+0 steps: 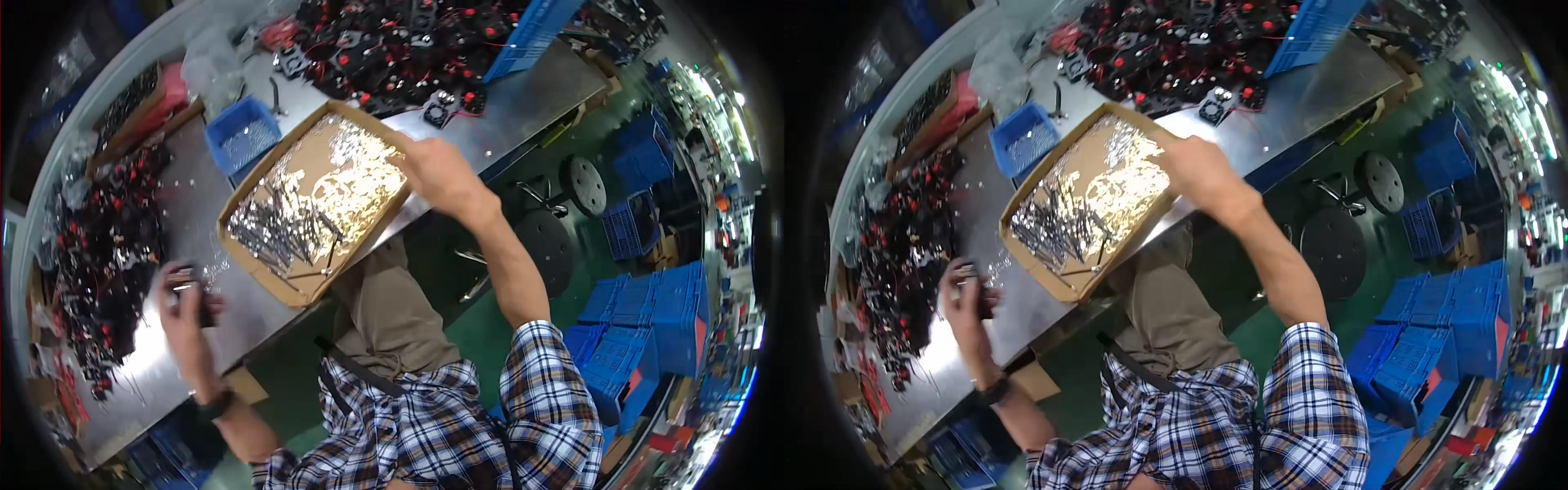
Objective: The recorder is assembling small electronic modules by connecting multiple wires and organizing them in a parts tray at a factory workbench.
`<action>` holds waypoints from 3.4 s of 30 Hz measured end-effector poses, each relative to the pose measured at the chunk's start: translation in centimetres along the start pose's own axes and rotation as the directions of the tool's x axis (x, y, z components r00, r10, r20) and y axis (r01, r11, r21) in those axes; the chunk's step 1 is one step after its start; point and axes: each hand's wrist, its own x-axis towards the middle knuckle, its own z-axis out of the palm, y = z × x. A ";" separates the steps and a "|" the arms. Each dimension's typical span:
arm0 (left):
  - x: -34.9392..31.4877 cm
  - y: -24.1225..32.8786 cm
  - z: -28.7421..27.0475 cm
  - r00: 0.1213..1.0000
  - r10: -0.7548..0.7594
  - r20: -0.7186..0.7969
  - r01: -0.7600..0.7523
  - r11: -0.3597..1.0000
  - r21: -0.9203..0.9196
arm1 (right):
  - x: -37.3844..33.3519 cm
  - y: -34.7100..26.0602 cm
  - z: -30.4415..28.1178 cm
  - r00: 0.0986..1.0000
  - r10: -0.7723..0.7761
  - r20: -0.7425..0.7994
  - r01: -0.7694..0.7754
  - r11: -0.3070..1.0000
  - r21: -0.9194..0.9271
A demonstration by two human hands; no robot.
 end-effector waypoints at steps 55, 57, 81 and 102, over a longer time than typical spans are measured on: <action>-6.6 -2.6 9.1 0.961 -0.097 0.260 0.218 0.843 -0.492 | -2.4 -9.7 5.5 0.993 -0.025 0.114 -0.025 0.907 0.421; -6.0 -2.6 9.5 0.959 -0.091 0.267 0.218 0.840 -0.497 | -4.0 -10.5 4.8 0.992 -0.075 0.105 0.019 0.892 0.452; -5.1 -2.4 10.4 0.980 -0.056 0.192 0.114 0.946 -0.303 | -5.4 -10.1 4.1 0.915 -0.383 0.123 0.342 0.902 0.266; -4.7 -3.6 8.3 0.935 -0.191 0.300 0.279 0.917 -0.286 | 11.2 -1.2 8.0 0.902 -0.363 0.232 0.429 0.805 -0.410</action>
